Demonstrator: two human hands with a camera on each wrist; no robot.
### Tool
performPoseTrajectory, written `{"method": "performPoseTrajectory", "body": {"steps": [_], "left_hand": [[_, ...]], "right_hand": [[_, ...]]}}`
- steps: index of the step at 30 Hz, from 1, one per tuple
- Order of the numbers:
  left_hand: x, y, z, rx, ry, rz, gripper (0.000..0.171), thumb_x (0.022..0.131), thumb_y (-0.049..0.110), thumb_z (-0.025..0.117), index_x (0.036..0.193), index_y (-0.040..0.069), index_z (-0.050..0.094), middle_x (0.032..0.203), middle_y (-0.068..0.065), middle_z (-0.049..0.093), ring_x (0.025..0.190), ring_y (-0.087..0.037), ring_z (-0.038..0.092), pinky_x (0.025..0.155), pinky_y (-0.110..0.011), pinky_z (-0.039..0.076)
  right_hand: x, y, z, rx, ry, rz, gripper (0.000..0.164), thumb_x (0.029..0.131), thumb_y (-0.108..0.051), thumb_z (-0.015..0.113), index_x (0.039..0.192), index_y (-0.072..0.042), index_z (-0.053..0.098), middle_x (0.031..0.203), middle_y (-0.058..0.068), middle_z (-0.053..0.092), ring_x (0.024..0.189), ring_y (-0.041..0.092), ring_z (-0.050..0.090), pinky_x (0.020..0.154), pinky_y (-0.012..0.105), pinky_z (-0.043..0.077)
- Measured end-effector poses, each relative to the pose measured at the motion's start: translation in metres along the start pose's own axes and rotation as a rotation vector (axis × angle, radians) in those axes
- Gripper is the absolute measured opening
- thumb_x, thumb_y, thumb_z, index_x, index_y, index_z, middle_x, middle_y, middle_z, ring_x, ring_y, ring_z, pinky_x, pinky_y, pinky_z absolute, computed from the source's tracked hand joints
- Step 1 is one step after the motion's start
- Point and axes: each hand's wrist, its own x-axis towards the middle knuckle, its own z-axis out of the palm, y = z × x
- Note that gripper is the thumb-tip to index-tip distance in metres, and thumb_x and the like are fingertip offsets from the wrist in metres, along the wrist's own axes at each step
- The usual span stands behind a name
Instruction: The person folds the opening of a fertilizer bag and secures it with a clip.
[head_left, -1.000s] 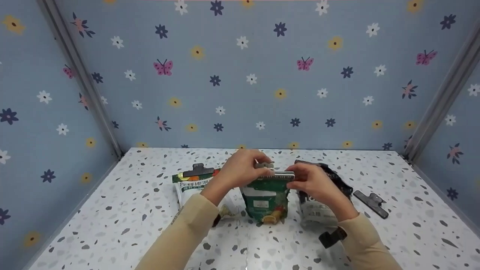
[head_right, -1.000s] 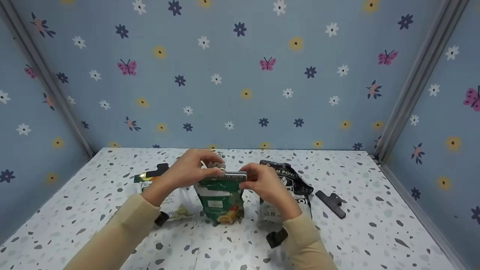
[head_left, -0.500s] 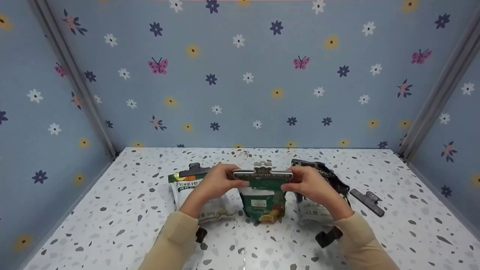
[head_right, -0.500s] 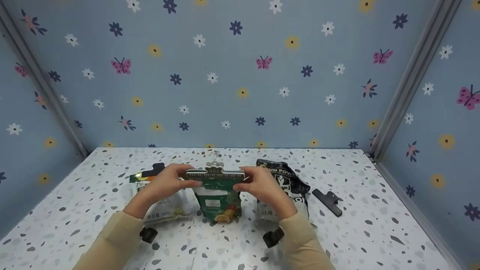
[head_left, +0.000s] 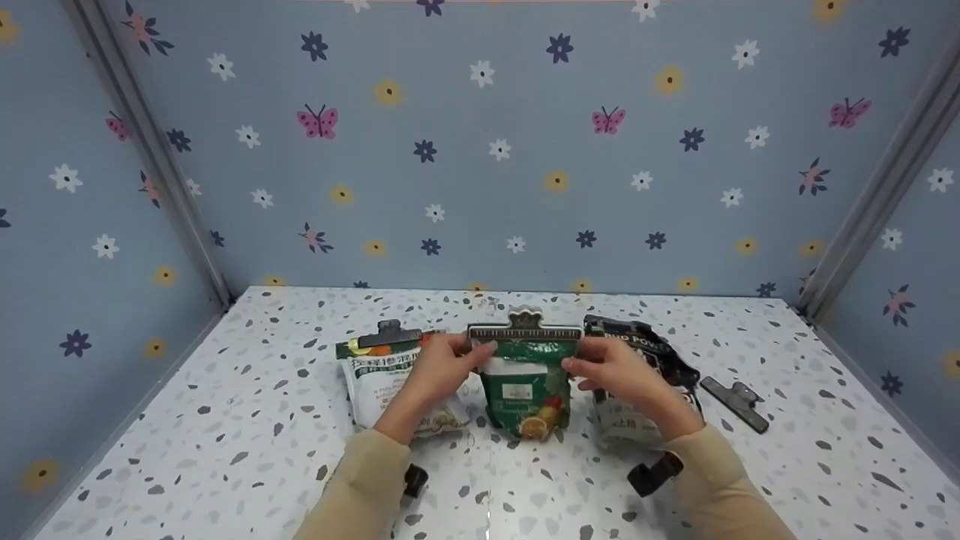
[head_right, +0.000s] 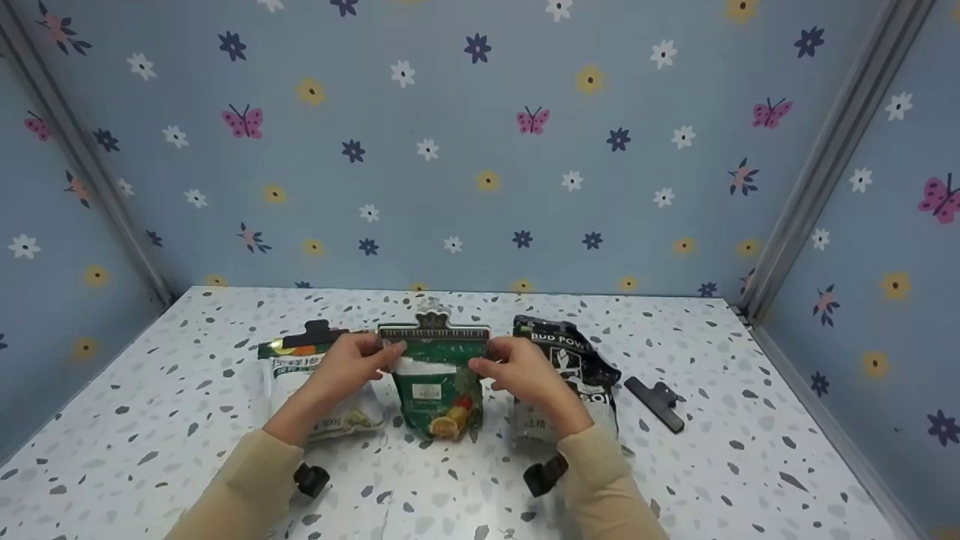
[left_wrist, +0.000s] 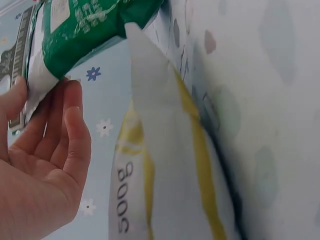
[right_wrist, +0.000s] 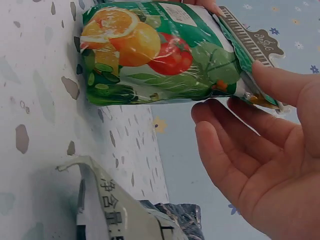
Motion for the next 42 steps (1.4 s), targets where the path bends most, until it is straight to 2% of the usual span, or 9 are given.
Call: {"method": "performPoseTrajectory", "body": {"steps": [2, 5, 10, 14, 19, 22, 29, 35, 42], "left_hand": [[0.001, -0.001, 0.003, -0.029, 0.007, -0.023, 0.035, 0.096, 0.043, 0.065, 0.086, 0.011, 0.071, 0.086, -0.007, 0.067, 0.071, -0.021, 0.054, 0.067, -0.039, 0.047], [0.002, 0.0, 0.006, -0.098, 0.012, -0.067, 0.035, 0.096, 0.041, 0.067, 0.096, 0.006, 0.073, 0.093, -0.007, 0.068, 0.085, -0.024, 0.064, 0.08, -0.045, 0.054], [0.004, 0.002, 0.01, -0.216, 0.008, -0.135, 0.051, 0.096, 0.038, 0.068, 0.127, -0.002, 0.063, 0.116, -0.012, 0.067, 0.106, -0.026, 0.065, 0.088, -0.042, 0.054], [0.005, 0.002, 0.011, -0.258, 0.006, -0.172, 0.06, 0.097, 0.036, 0.067, 0.14, -0.004, 0.052, 0.13, -0.016, 0.061, 0.116, -0.029, 0.061, 0.091, -0.04, 0.053], [0.005, 0.002, 0.012, -0.259, 0.024, -0.207, 0.067, 0.097, 0.038, 0.066, 0.145, -0.005, 0.045, 0.141, -0.02, 0.052, 0.121, -0.033, 0.058, 0.092, -0.042, 0.052], [0.004, 0.0, 0.013, -0.259, 0.023, -0.226, 0.07, 0.098, 0.038, 0.065, 0.146, -0.006, 0.041, 0.144, -0.022, 0.049, 0.122, -0.035, 0.057, 0.095, -0.043, 0.051], [0.002, -0.003, 0.012, -0.227, -0.047, -0.282, 0.075, 0.1, 0.04, 0.061, 0.151, -0.006, 0.031, 0.141, -0.025, 0.05, 0.12, -0.035, 0.058, 0.1, -0.049, 0.045], [0.0, -0.002, 0.012, -0.203, -0.113, -0.315, 0.079, 0.1, 0.039, 0.061, 0.153, -0.008, 0.025, 0.144, -0.027, 0.045, 0.127, -0.036, 0.052, 0.102, -0.048, 0.044], [-0.001, -0.002, 0.012, -0.158, -0.108, -0.313, 0.08, 0.099, 0.042, 0.062, 0.152, -0.007, 0.028, 0.139, -0.024, 0.05, 0.121, -0.033, 0.057, 0.102, -0.047, 0.044]], "right_hand": [[0.001, 0.002, 0.002, 0.029, 0.006, 0.032, 0.046, 0.099, -0.026, 0.065, 0.134, 0.002, 0.056, 0.126, 0.019, 0.062, 0.112, 0.031, 0.063, 0.087, 0.038, 0.055], [0.002, 0.004, 0.003, 0.074, 0.018, 0.067, 0.061, 0.101, -0.022, 0.062, 0.148, 0.008, 0.038, 0.139, 0.025, 0.053, 0.115, 0.034, 0.062, 0.088, 0.037, 0.055], [0.003, 0.009, 0.001, 0.151, 0.008, 0.079, 0.064, 0.1, -0.017, 0.062, 0.148, 0.012, 0.031, 0.142, 0.029, 0.048, 0.121, 0.039, 0.058, 0.097, 0.041, 0.05], [0.003, 0.013, 0.0, 0.2, -0.01, 0.083, 0.067, 0.097, -0.015, 0.065, 0.149, 0.011, 0.031, 0.144, 0.028, 0.046, 0.123, 0.041, 0.056, 0.105, 0.045, 0.042], [0.004, 0.012, 0.006, 0.256, -0.033, 0.065, 0.067, 0.098, -0.015, 0.064, 0.149, 0.011, 0.029, 0.144, 0.029, 0.045, 0.125, 0.039, 0.055, 0.105, 0.041, 0.043], [0.005, 0.011, 0.009, 0.253, -0.042, 0.053, 0.066, 0.099, -0.016, 0.062, 0.148, 0.013, 0.03, 0.143, 0.03, 0.046, 0.125, 0.039, 0.055, 0.104, 0.04, 0.044], [0.006, 0.011, 0.017, 0.252, -0.054, 0.081, 0.064, 0.1, -0.019, 0.061, 0.146, 0.015, 0.032, 0.141, 0.028, 0.048, 0.13, 0.038, 0.05, 0.108, 0.042, 0.04], [0.008, 0.013, 0.02, 0.21, -0.047, 0.115, 0.057, 0.099, -0.019, 0.061, 0.142, 0.013, 0.042, 0.132, 0.02, 0.059, 0.125, 0.033, 0.056, 0.105, 0.039, 0.042], [0.009, 0.013, 0.02, 0.202, -0.028, 0.127, 0.05, 0.1, -0.017, 0.06, 0.138, 0.013, 0.046, 0.128, 0.02, 0.061, 0.119, 0.032, 0.06, 0.101, 0.037, 0.046]]}}
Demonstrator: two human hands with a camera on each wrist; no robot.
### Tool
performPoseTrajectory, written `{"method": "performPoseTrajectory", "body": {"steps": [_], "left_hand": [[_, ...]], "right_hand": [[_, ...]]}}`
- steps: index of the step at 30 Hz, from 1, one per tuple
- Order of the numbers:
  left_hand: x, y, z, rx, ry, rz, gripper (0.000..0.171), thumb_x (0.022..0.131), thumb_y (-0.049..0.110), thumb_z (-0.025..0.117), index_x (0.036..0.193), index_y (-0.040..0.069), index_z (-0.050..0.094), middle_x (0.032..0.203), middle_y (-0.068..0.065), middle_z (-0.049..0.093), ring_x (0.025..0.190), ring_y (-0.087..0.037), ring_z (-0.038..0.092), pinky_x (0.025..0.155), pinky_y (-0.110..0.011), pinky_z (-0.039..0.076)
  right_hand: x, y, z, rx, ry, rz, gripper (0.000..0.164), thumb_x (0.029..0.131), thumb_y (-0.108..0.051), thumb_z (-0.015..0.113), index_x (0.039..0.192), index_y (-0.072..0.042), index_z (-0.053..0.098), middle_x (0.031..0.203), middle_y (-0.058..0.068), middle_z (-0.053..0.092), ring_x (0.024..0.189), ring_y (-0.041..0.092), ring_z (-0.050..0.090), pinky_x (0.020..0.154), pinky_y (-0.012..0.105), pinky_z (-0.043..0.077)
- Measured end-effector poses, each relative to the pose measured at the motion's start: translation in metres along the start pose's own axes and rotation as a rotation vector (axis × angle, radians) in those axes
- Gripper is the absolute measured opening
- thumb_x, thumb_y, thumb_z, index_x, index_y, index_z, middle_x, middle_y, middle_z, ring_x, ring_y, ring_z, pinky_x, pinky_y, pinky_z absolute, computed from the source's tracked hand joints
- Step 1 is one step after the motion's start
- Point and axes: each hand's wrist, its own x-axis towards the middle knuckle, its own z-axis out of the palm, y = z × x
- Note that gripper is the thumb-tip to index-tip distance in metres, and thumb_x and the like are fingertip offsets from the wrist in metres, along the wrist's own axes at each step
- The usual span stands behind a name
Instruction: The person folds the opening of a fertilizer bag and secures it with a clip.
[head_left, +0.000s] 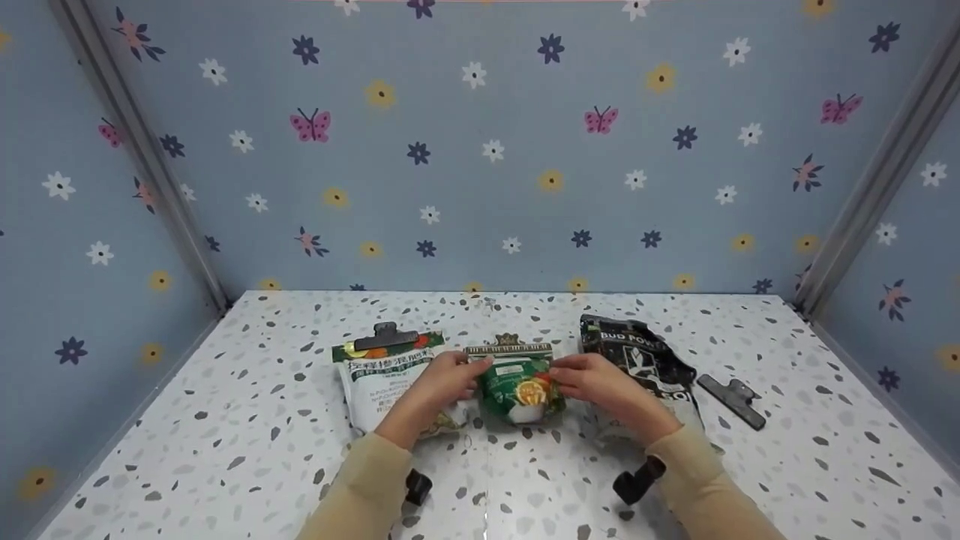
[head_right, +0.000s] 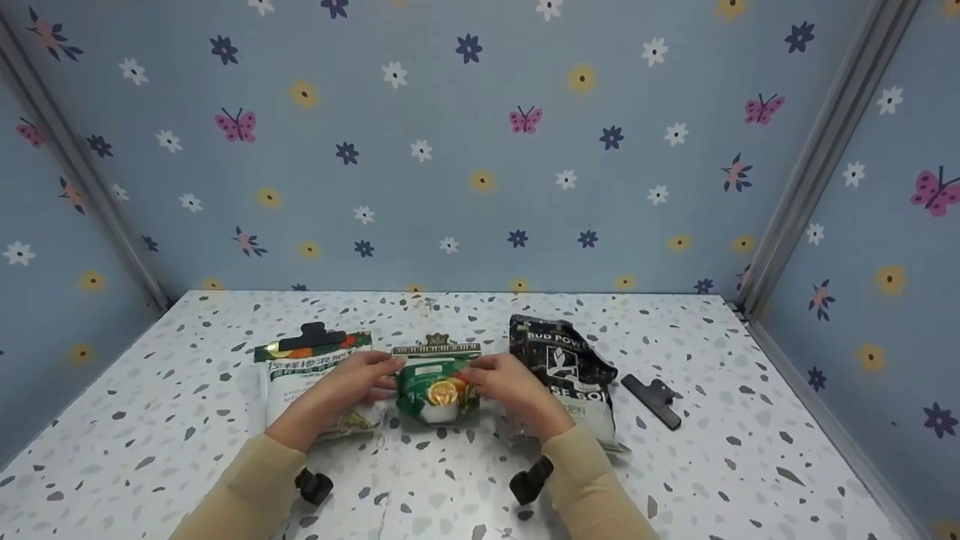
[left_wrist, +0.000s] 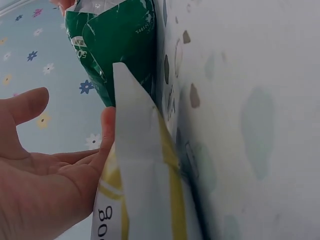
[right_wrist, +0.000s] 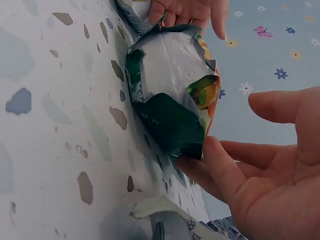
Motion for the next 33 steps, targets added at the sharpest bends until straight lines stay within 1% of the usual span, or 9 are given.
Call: {"method": "performPoseTrajectory", "body": {"steps": [4, 8, 11, 17, 18, 22, 25, 28, 33], "left_hand": [[-0.002, 0.0, 0.0, 0.048, 0.043, 0.01, 0.077, 0.097, 0.044, 0.063, 0.149, -0.006, 0.035, 0.135, -0.02, 0.054, 0.114, -0.03, 0.06, 0.1, -0.047, 0.046], [-0.004, 0.003, 0.0, 0.144, 0.097, 0.046, 0.061, 0.097, 0.045, 0.062, 0.138, 0.001, 0.053, 0.126, -0.013, 0.06, 0.11, -0.028, 0.06, 0.096, -0.047, 0.047], [-0.006, 0.009, 0.002, 0.21, 0.119, 0.089, 0.049, 0.098, 0.046, 0.061, 0.127, 0.007, 0.063, 0.12, -0.008, 0.063, 0.108, -0.024, 0.06, 0.092, -0.045, 0.048], [-0.009, 0.025, 0.018, 0.248, 0.064, 0.189, 0.039, 0.099, 0.045, 0.06, 0.121, 0.014, 0.066, 0.116, -0.003, 0.064, 0.105, -0.021, 0.06, 0.09, -0.044, 0.049], [-0.009, 0.028, 0.021, 0.249, 0.051, 0.202, 0.037, 0.099, 0.044, 0.06, 0.121, 0.014, 0.067, 0.116, -0.002, 0.064, 0.106, -0.02, 0.06, 0.091, -0.044, 0.049], [-0.006, 0.038, 0.037, 0.269, 0.006, 0.231, 0.033, 0.099, 0.044, 0.061, 0.117, 0.018, 0.068, 0.114, 0.001, 0.064, 0.105, -0.018, 0.06, 0.091, -0.043, 0.049], [-0.003, 0.042, 0.047, 0.287, -0.026, 0.243, 0.034, 0.099, 0.044, 0.061, 0.119, 0.017, 0.067, 0.113, 0.002, 0.064, 0.101, -0.016, 0.06, 0.088, -0.041, 0.05], [0.001, 0.043, 0.056, 0.276, -0.062, 0.253, 0.037, 0.099, 0.042, 0.061, 0.123, 0.014, 0.065, 0.114, 0.001, 0.063, 0.098, -0.015, 0.062, 0.088, -0.04, 0.051], [0.007, 0.044, 0.073, 0.244, -0.085, 0.245, 0.042, 0.099, 0.041, 0.062, 0.129, 0.011, 0.062, 0.119, 0.0, 0.062, 0.104, -0.016, 0.061, 0.093, -0.04, 0.049]], "right_hand": [[-0.001, 0.0, 0.0, -0.026, 0.025, -0.002, 0.045, 0.1, -0.016, 0.059, 0.135, 0.012, 0.051, 0.125, 0.019, 0.062, 0.116, 0.031, 0.062, 0.1, 0.037, 0.048], [-0.001, -0.002, -0.003, -0.079, 0.048, -0.022, 0.041, 0.101, -0.015, 0.058, 0.132, 0.012, 0.054, 0.127, 0.022, 0.061, 0.119, 0.033, 0.06, 0.1, 0.038, 0.048], [-0.004, -0.003, -0.008, -0.141, 0.072, -0.048, 0.04, 0.102, -0.016, 0.057, 0.132, 0.011, 0.055, 0.131, 0.024, 0.059, 0.121, 0.036, 0.058, 0.1, 0.041, 0.047], [-0.012, -0.009, -0.019, -0.219, 0.103, -0.045, 0.038, 0.103, -0.023, 0.057, 0.134, -0.001, 0.059, 0.134, 0.019, 0.059, 0.12, 0.039, 0.058, 0.103, 0.051, 0.042], [-0.013, -0.01, -0.021, -0.228, 0.108, -0.039, 0.038, 0.102, -0.025, 0.057, 0.134, -0.003, 0.06, 0.133, 0.017, 0.059, 0.12, 0.038, 0.058, 0.104, 0.052, 0.042], [-0.021, -0.015, -0.035, -0.325, 0.156, -0.078, 0.037, 0.102, -0.03, 0.058, 0.132, -0.008, 0.063, 0.129, 0.014, 0.063, 0.117, 0.032, 0.06, 0.1, 0.051, 0.045], [-0.03, -0.016, -0.046, -0.386, 0.194, -0.117, 0.037, 0.102, -0.03, 0.058, 0.13, -0.007, 0.063, 0.125, 0.013, 0.065, 0.113, 0.03, 0.061, 0.098, 0.05, 0.046], [-0.038, -0.015, -0.057, -0.417, 0.219, -0.144, 0.037, 0.103, -0.028, 0.057, 0.13, -0.003, 0.063, 0.124, 0.016, 0.065, 0.111, 0.032, 0.061, 0.096, 0.051, 0.047], [-0.051, -0.008, -0.071, -0.463, 0.253, -0.142, 0.038, 0.103, -0.027, 0.056, 0.131, -0.002, 0.061, 0.125, 0.017, 0.064, 0.11, 0.033, 0.061, 0.094, 0.05, 0.048]]}}
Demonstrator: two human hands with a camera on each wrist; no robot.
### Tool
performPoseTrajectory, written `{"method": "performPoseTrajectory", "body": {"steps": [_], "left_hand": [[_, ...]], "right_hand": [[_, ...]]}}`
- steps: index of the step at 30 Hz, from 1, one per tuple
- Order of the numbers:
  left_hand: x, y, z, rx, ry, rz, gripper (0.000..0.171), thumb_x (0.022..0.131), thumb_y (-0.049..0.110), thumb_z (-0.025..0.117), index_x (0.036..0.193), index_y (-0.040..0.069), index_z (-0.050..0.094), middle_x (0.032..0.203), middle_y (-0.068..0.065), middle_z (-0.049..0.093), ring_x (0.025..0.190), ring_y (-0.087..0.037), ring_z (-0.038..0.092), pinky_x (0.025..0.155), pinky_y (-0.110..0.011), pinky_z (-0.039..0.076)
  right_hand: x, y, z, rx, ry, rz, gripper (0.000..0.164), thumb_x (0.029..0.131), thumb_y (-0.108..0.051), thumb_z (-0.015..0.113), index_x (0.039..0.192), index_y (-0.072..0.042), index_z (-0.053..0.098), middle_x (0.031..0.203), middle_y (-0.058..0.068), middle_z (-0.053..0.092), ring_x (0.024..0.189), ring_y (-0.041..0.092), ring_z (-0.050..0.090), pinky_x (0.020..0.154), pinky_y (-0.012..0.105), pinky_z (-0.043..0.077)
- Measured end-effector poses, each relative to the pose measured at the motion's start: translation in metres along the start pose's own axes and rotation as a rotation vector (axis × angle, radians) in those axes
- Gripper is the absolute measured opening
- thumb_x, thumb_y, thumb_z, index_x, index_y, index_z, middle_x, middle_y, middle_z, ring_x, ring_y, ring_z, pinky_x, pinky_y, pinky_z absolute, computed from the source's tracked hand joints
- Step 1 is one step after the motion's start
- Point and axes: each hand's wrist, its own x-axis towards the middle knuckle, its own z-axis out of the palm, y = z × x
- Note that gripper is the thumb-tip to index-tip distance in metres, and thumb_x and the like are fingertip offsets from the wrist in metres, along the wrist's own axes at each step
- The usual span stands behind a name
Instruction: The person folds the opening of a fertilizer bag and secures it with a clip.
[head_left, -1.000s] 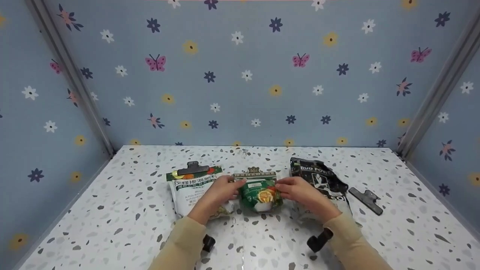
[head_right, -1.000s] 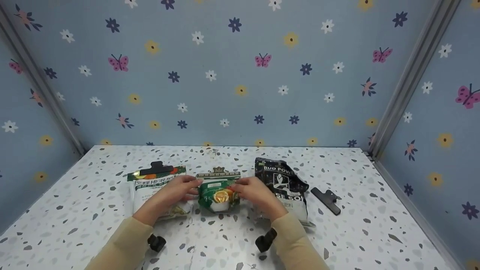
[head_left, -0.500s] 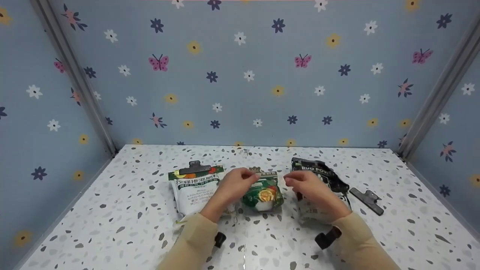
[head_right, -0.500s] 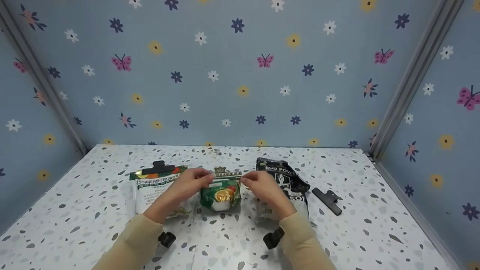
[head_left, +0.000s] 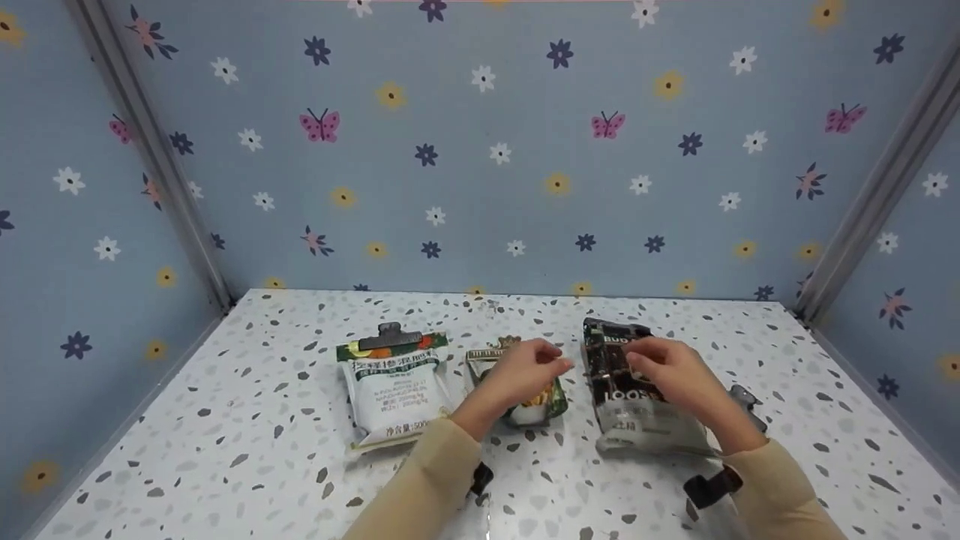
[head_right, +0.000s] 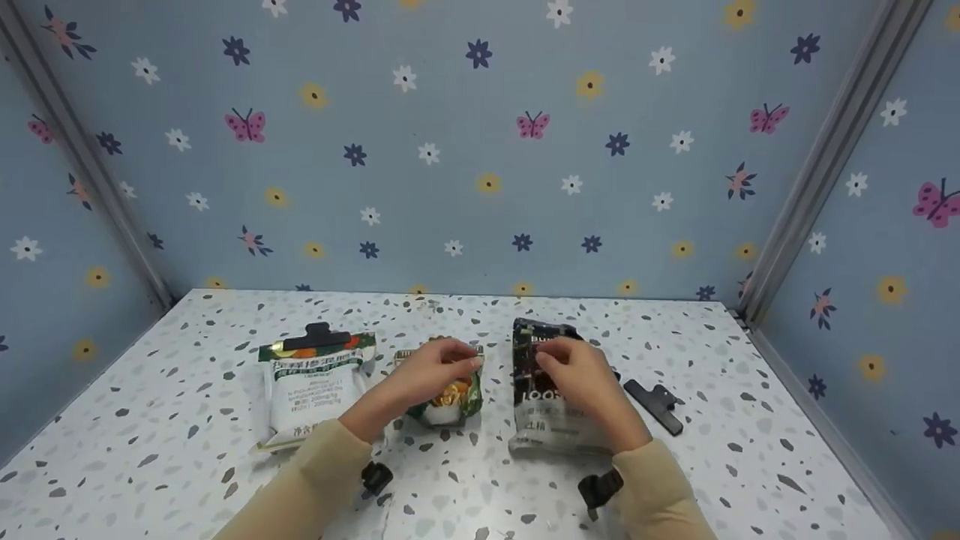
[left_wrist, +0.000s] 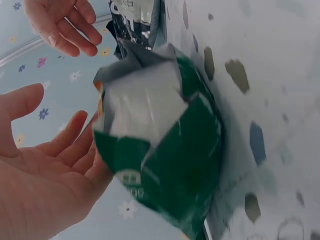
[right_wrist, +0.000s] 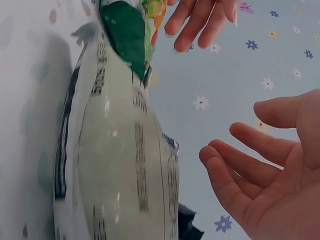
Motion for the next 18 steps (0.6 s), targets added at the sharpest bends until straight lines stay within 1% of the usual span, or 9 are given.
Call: {"method": "performPoseTrajectory", "body": {"steps": [3, 6, 8, 10, 12, 15, 18], "left_hand": [[0.005, 0.006, 0.008, -0.003, 0.004, -0.005, 0.045, 0.098, 0.042, 0.063, 0.132, 0.012, 0.06, 0.121, 0.0, 0.062, 0.106, -0.017, 0.06, 0.094, -0.04, 0.048], [0.008, 0.011, 0.02, -0.015, -0.004, -0.014, 0.047, 0.097, 0.044, 0.063, 0.133, 0.014, 0.059, 0.126, -0.001, 0.06, 0.111, -0.02, 0.059, 0.095, -0.042, 0.048], [0.01, 0.015, 0.028, -0.014, -0.006, -0.017, 0.051, 0.096, 0.045, 0.064, 0.136, 0.014, 0.056, 0.132, -0.002, 0.058, 0.116, -0.023, 0.057, 0.098, -0.044, 0.046], [0.012, 0.019, 0.035, -0.016, -0.002, -0.038, 0.054, 0.096, 0.048, 0.064, 0.14, 0.018, 0.054, 0.139, -0.001, 0.055, 0.124, -0.024, 0.053, 0.102, -0.045, 0.044], [0.014, 0.022, 0.042, -0.023, 0.007, -0.055, 0.057, 0.095, 0.049, 0.064, 0.143, 0.019, 0.051, 0.143, -0.001, 0.052, 0.129, -0.026, 0.05, 0.104, -0.048, 0.041], [0.019, 0.026, 0.049, -0.078, 0.017, -0.087, 0.06, 0.094, 0.049, 0.065, 0.145, 0.021, 0.049, 0.147, 0.001, 0.048, 0.133, -0.026, 0.046, 0.106, -0.049, 0.039], [0.026, 0.027, 0.053, -0.165, 0.027, -0.096, 0.064, 0.094, 0.046, 0.066, 0.148, 0.018, 0.045, 0.15, -0.002, 0.045, 0.135, -0.027, 0.044, 0.107, -0.049, 0.037]], "right_hand": [[-0.005, 0.007, -0.009, -0.026, 0.02, 0.012, 0.039, 0.104, -0.03, 0.056, 0.132, -0.003, 0.061, 0.126, 0.017, 0.063, 0.113, 0.033, 0.06, 0.092, 0.049, 0.049], [-0.011, 0.018, -0.015, -0.056, 0.052, 0.021, 0.04, 0.104, -0.031, 0.055, 0.133, -0.004, 0.06, 0.13, 0.017, 0.061, 0.116, 0.035, 0.058, 0.09, 0.049, 0.05], [-0.014, 0.026, -0.019, -0.082, 0.082, 0.025, 0.04, 0.104, -0.029, 0.056, 0.135, -0.005, 0.059, 0.133, 0.018, 0.059, 0.12, 0.038, 0.056, 0.09, 0.051, 0.05], [-0.017, 0.033, -0.022, -0.118, 0.118, 0.022, 0.041, 0.104, -0.027, 0.057, 0.137, -0.004, 0.056, 0.135, 0.021, 0.057, 0.122, 0.041, 0.054, 0.09, 0.053, 0.049], [-0.018, 0.039, -0.023, -0.151, 0.152, 0.021, 0.042, 0.103, -0.025, 0.058, 0.139, -0.003, 0.054, 0.136, 0.024, 0.056, 0.123, 0.043, 0.053, 0.091, 0.055, 0.048], [-0.017, 0.046, -0.025, -0.161, 0.183, 0.037, 0.043, 0.103, -0.023, 0.059, 0.14, -0.001, 0.052, 0.136, 0.027, 0.054, 0.123, 0.044, 0.052, 0.091, 0.058, 0.047], [-0.014, 0.052, -0.026, -0.15, 0.197, 0.06, 0.044, 0.103, -0.022, 0.058, 0.141, -0.001, 0.05, 0.139, 0.028, 0.051, 0.126, 0.045, 0.049, 0.094, 0.059, 0.045]]}}
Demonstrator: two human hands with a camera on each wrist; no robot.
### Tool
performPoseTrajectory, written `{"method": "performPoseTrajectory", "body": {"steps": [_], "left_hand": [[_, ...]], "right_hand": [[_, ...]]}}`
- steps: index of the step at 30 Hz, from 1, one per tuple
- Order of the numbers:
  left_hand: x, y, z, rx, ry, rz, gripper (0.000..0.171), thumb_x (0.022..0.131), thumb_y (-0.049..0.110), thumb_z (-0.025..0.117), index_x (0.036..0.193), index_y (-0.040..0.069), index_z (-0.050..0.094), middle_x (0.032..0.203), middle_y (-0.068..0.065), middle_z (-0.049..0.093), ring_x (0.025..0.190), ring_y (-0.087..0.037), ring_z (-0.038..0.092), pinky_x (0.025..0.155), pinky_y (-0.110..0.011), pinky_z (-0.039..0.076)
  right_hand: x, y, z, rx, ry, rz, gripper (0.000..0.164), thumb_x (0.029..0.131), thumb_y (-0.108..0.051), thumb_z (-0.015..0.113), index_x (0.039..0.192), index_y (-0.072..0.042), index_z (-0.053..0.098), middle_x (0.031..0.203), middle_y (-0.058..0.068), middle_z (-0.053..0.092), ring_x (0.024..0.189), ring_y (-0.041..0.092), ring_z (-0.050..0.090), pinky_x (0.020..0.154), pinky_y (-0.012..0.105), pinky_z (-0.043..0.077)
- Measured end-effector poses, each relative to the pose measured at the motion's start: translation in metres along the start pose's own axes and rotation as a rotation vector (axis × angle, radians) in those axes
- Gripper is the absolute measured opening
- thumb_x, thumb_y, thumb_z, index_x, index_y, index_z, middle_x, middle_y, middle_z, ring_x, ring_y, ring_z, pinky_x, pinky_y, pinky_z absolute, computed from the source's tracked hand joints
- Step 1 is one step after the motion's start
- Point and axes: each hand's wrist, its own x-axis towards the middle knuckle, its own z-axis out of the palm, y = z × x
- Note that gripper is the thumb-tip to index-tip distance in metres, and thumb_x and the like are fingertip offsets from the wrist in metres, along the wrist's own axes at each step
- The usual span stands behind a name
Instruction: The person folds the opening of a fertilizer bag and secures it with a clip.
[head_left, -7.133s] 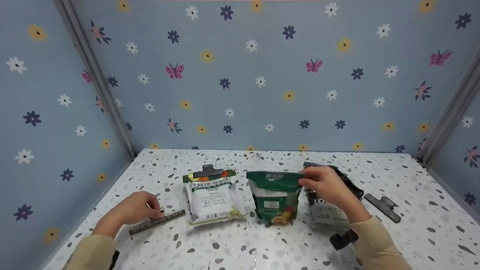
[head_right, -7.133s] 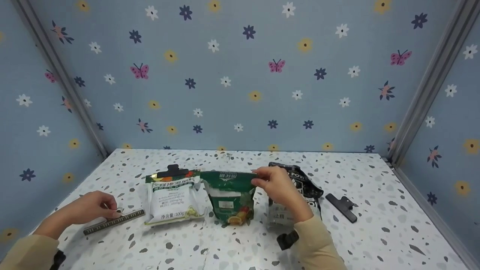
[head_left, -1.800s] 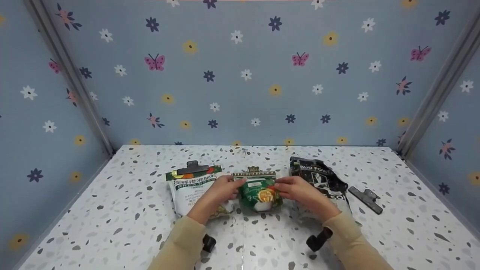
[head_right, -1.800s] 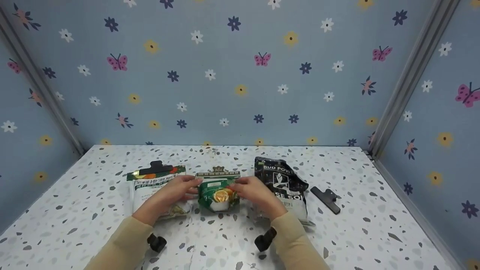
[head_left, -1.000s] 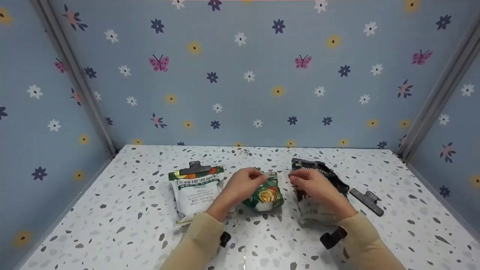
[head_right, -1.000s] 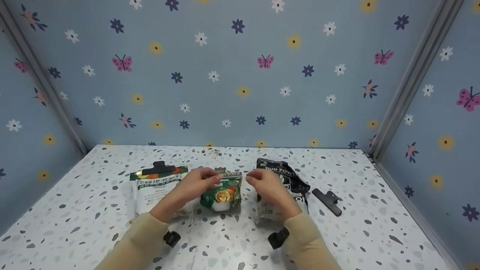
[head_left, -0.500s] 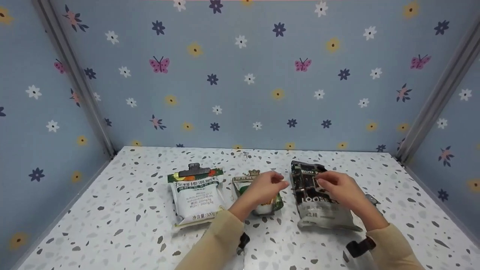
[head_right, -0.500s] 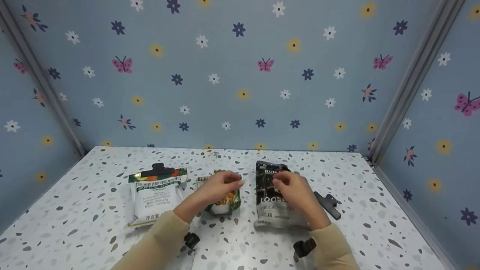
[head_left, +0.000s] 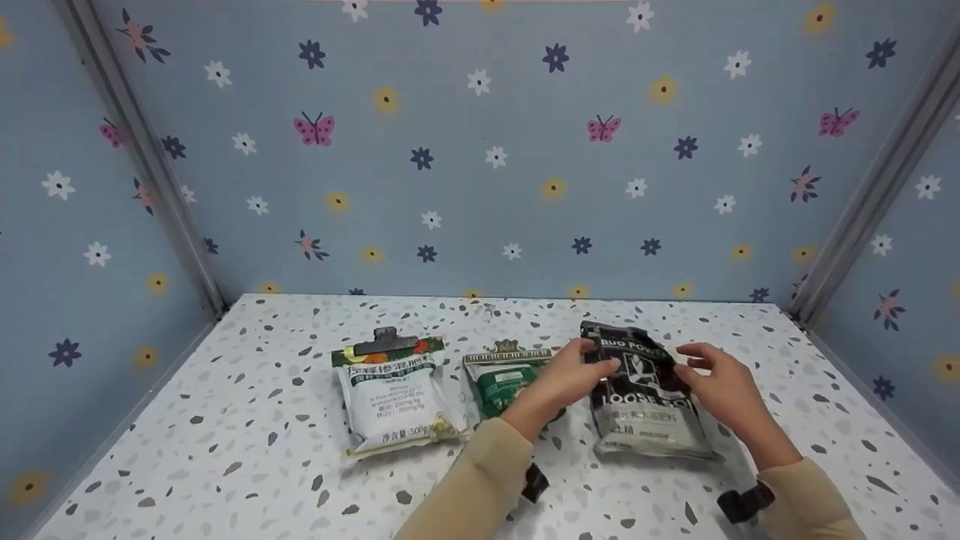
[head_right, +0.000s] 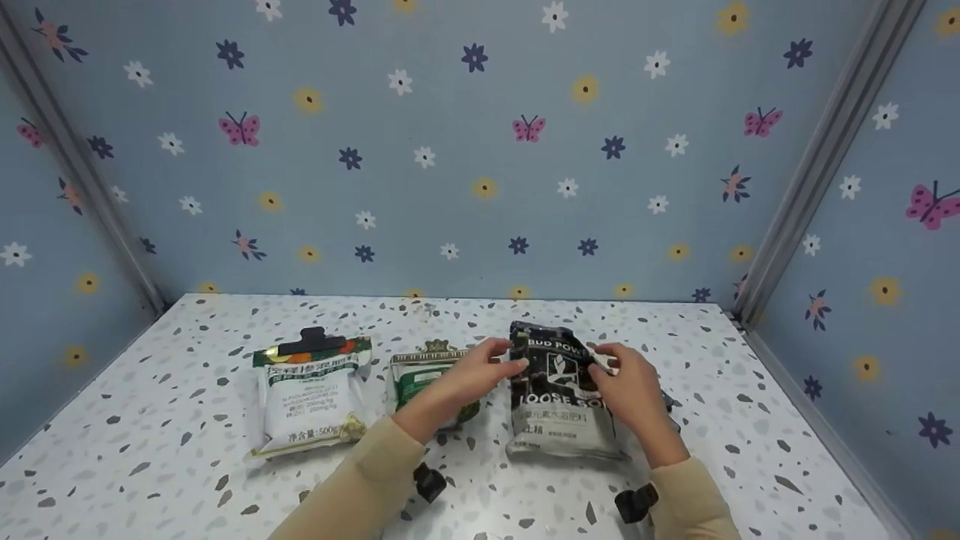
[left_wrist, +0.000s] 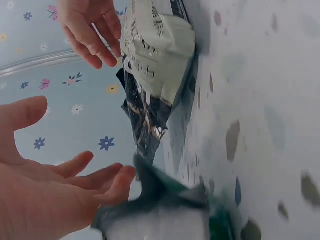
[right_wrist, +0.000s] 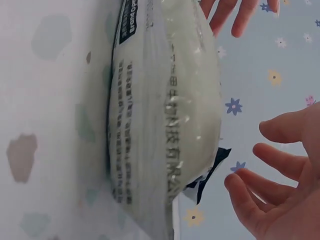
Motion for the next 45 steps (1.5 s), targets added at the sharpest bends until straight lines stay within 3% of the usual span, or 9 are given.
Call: {"method": "performPoseTrajectory", "body": {"steps": [6, 12, 20, 25, 31, 37, 45], "left_hand": [[0.008, -0.006, 0.006, -0.15, 0.026, -0.048, 0.07, 0.096, 0.04, 0.067, 0.153, 0.013, 0.036, 0.154, -0.01, 0.038, 0.139, -0.031, 0.039, 0.108, -0.052, 0.035], [0.01, -0.009, 0.008, -0.244, -0.007, -0.085, 0.076, 0.095, 0.039, 0.068, 0.155, 0.011, 0.031, 0.155, -0.015, 0.034, 0.14, -0.035, 0.037, 0.11, -0.053, 0.032], [0.011, -0.007, 0.009, -0.224, -0.041, -0.098, 0.075, 0.094, 0.041, 0.068, 0.154, 0.011, 0.034, 0.154, -0.014, 0.037, 0.139, -0.034, 0.038, 0.111, -0.053, 0.03], [0.017, -0.005, 0.006, -0.311, -0.07, -0.088, 0.07, 0.095, 0.039, 0.067, 0.152, 0.012, 0.037, 0.147, -0.011, 0.045, 0.131, -0.032, 0.048, 0.107, -0.048, 0.038], [0.016, -0.005, 0.005, -0.363, -0.038, -0.079, 0.063, 0.095, 0.037, 0.067, 0.148, 0.013, 0.042, 0.144, -0.012, 0.048, 0.12, -0.036, 0.056, 0.104, -0.048, 0.041], [0.014, -0.005, 0.001, -0.407, -0.041, -0.059, 0.071, 0.095, 0.035, 0.068, 0.152, 0.009, 0.035, 0.139, -0.016, 0.051, 0.118, -0.033, 0.057, 0.102, -0.049, 0.043], [0.015, -0.005, -0.006, -0.414, -0.044, -0.038, 0.07, 0.096, 0.036, 0.067, 0.152, 0.009, 0.035, 0.116, -0.01, 0.06, 0.104, -0.026, 0.06, 0.097, -0.047, 0.045]], "right_hand": [[0.005, 0.009, 0.005, 0.023, -0.025, 0.046, 0.051, 0.102, -0.022, 0.058, 0.145, 0.001, 0.043, 0.144, 0.029, 0.045, 0.131, 0.046, 0.043, 0.101, 0.059, 0.04], [0.007, 0.015, 0.008, 0.021, -0.096, 0.112, 0.061, 0.102, -0.026, 0.058, 0.15, 0.003, 0.035, 0.147, 0.032, 0.039, 0.133, 0.049, 0.039, 0.102, 0.06, 0.039], [0.008, 0.021, 0.008, 0.052, -0.151, 0.166, 0.064, 0.103, -0.028, 0.056, 0.151, 0.005, 0.03, 0.148, 0.034, 0.037, 0.133, 0.051, 0.038, 0.102, 0.059, 0.039], [0.009, 0.022, 0.004, 0.069, -0.121, 0.138, 0.06, 0.103, -0.025, 0.055, 0.15, 0.005, 0.033, 0.145, 0.033, 0.041, 0.129, 0.048, 0.045, 0.096, 0.056, 0.045], [0.009, 0.024, 0.003, 0.095, -0.101, 0.134, 0.058, 0.101, -0.018, 0.059, 0.149, 0.004, 0.035, 0.144, 0.033, 0.042, 0.128, 0.047, 0.046, 0.094, 0.053, 0.048], [0.009, 0.025, 0.001, 0.074, -0.055, 0.116, 0.057, 0.097, -0.016, 0.066, 0.145, 0.004, 0.043, 0.14, 0.031, 0.047, 0.124, 0.047, 0.05, 0.092, 0.054, 0.049], [0.012, 0.023, -0.004, 0.089, 0.038, 0.116, 0.045, 0.098, -0.024, 0.066, 0.135, 0.0, 0.057, 0.127, 0.025, 0.059, 0.099, 0.031, 0.066, 0.072, 0.032, 0.055]]}}
